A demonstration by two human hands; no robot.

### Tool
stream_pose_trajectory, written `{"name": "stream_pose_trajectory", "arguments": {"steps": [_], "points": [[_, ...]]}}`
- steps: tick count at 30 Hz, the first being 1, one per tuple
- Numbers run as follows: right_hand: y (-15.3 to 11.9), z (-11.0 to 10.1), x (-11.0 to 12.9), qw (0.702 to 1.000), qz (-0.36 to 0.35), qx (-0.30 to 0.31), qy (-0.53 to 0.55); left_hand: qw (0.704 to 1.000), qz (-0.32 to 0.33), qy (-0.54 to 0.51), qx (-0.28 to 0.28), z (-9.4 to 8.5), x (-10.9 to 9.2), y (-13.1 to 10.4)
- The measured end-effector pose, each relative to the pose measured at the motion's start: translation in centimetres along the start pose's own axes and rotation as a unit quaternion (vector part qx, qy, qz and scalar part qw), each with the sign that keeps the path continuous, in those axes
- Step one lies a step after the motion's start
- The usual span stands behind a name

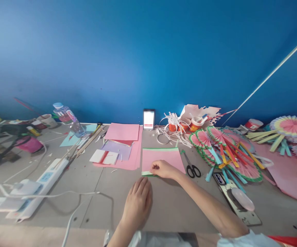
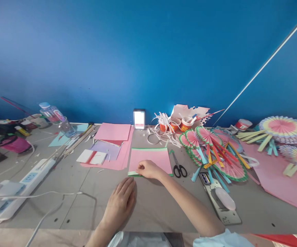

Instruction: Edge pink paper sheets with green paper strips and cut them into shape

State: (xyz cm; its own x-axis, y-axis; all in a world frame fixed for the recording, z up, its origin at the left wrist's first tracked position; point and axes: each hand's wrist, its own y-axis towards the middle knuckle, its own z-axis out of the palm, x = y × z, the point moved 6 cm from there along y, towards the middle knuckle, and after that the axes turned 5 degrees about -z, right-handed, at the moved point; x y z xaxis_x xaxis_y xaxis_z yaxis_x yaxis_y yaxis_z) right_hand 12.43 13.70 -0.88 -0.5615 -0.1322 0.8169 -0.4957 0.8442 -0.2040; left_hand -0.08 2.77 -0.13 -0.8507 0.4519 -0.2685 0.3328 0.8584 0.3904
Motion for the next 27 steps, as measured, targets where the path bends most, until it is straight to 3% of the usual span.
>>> {"name": "stream_pose_trajectory", "arguments": {"steps": [27], "points": [[-0.14, 0.05, 0.52, 0.996, -0.019, -0.036, -0.083, 1.0, 0.003, -0.01, -0.001, -0.48, -0.29, 0.45]]}}
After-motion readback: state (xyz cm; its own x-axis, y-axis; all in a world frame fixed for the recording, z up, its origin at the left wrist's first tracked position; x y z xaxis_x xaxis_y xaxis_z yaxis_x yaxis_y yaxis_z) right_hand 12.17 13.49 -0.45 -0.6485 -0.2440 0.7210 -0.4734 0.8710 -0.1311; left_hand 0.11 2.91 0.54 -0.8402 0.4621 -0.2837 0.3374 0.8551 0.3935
